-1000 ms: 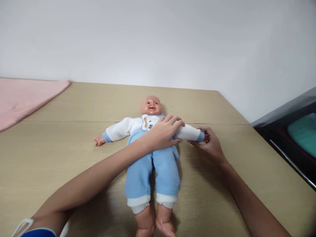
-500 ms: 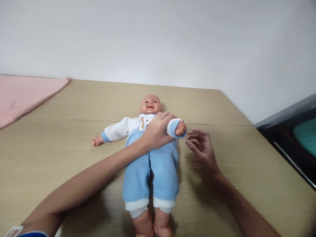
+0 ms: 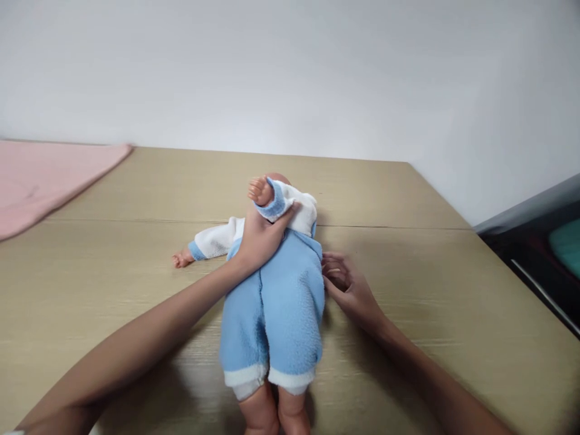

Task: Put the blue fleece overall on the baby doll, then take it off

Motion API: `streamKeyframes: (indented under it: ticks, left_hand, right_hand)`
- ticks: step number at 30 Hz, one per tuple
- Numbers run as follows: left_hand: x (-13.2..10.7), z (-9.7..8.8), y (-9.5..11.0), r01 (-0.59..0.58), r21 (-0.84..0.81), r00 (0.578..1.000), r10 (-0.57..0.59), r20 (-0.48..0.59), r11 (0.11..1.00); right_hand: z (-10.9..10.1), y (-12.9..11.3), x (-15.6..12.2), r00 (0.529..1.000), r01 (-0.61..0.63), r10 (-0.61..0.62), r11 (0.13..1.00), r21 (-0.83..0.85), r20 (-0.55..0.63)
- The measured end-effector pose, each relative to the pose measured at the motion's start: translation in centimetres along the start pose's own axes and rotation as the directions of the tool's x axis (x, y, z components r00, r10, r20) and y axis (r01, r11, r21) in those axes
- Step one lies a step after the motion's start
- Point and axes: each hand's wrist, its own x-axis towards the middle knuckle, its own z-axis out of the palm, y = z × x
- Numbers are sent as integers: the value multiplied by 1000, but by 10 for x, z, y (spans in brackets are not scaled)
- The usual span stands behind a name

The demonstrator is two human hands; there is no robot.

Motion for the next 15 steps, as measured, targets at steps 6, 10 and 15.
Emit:
streamKeyframes:
  ticks: [6,10,15]
  left_hand:
    - [0,-21,-10,86,-74,981,-98,-167,994]
    - [3,-30,-24,177,-294,960,-231,-160,939]
    - [5,-42,-24,264,-495,921,-369,-125,828]
  right_hand:
    - [17,-8,-7,996,-15,8,997,72,93]
    - [34,-15,-1,996,17,-26,994,107,89]
    - [51,-32,26,990,126,-133,983,131,42]
